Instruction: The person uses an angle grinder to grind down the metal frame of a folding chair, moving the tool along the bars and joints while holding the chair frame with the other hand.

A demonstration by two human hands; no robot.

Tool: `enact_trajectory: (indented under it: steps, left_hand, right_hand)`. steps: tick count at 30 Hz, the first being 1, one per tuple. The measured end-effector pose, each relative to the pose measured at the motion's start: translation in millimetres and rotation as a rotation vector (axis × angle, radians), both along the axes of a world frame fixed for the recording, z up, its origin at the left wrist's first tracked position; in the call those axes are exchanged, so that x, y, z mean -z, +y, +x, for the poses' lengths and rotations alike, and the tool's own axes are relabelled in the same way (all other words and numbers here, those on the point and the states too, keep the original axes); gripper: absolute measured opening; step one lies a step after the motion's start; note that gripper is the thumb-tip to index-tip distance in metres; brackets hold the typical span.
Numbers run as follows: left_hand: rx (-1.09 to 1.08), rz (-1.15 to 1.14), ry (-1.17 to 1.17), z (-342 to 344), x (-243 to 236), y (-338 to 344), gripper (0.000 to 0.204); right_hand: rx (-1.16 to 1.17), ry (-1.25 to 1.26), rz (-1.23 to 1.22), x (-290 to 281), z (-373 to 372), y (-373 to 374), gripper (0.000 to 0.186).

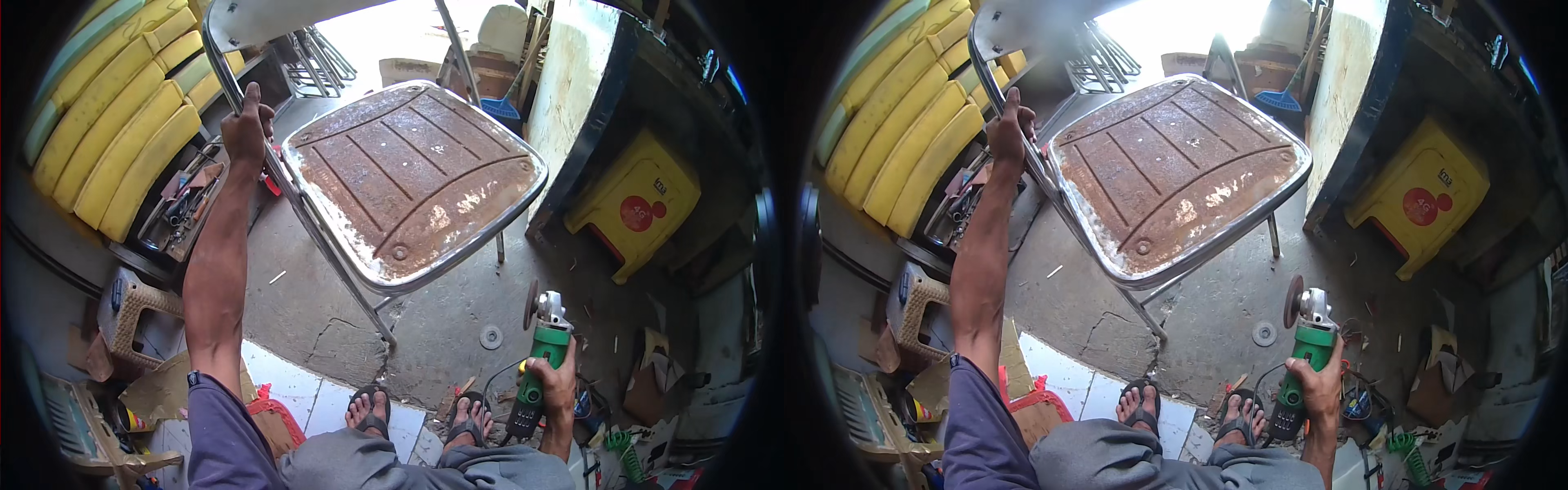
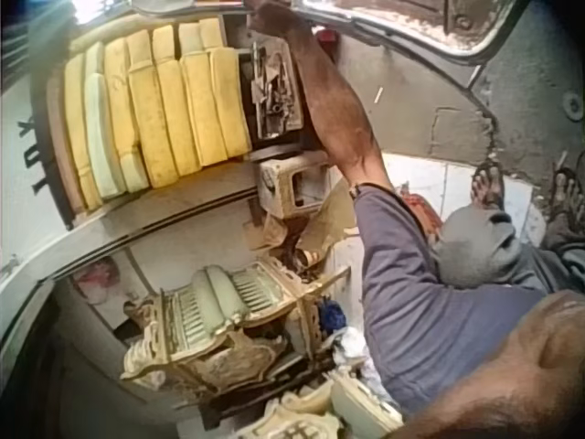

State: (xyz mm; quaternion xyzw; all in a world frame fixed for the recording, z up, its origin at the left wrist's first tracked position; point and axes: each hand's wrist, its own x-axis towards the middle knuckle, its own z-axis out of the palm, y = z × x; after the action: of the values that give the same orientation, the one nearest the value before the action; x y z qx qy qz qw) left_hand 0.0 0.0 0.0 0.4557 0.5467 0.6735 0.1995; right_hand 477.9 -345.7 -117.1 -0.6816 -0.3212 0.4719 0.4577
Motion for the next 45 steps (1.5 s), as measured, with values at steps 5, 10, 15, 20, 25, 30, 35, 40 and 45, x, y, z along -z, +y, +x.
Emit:
enact_trajectory:
  steps: [5,10,15,20,25,30,35,40,45]
  left_hand:
    - [-0.199,-0.065,0.059,21.3,-2.6,-25.0,0.064]
    - [-0.281,-0.201,0.141,56.2,-15.5,-53.4,0.066]
    - [0.137,-0.289,0.32,126.8,-33.7,-119.5,0.061]
    - [0.361,-0.101,0.356,188.5,-27.2,-169.4,0.054]
    - [0.347,0.007,0.27,231.7,-34.5,-188.1,0.05]
    - [0.145,-0.018,0.194,247.0,-81.9,-173.9,0.052]
    - [0.152,-0.01,0.142,230.8,-91.5,-164.8,0.048]
    - [0.165,-0.022,0.149,222.5,-96.1,-153.8,0.041]
    - [0.136,-0.064,0.103,215.4,-102.0,-138.7,0.037]
  right_hand:
    - [0.031,-0.015,0.015,7.5,6.5,-16.1,0.071]
    - [0.062,-0.01,0.081,-0.4,8.0,-5.5,0.07]
    - [0.136,-0.09,0.162,15.5,12.0,3.5,0.077]
    - [0.249,-0.488,0.334,9.8,6.0,24.3,0.093]
    - [0.284,-0.714,0.499,-12.1,-3.4,56.9,0.098]
    - [0.292,-0.785,0.551,-25.2,-3.9,91.1,0.098]
    - [0.28,-0.88,0.709,-40.0,-3.2,102.5,0.098]
    - [0.223,-1.045,0.801,-56.4,-12.3,116.6,0.097]
    - [0.172,-0.778,0.674,-68.0,-25.4,100.6,0.097]
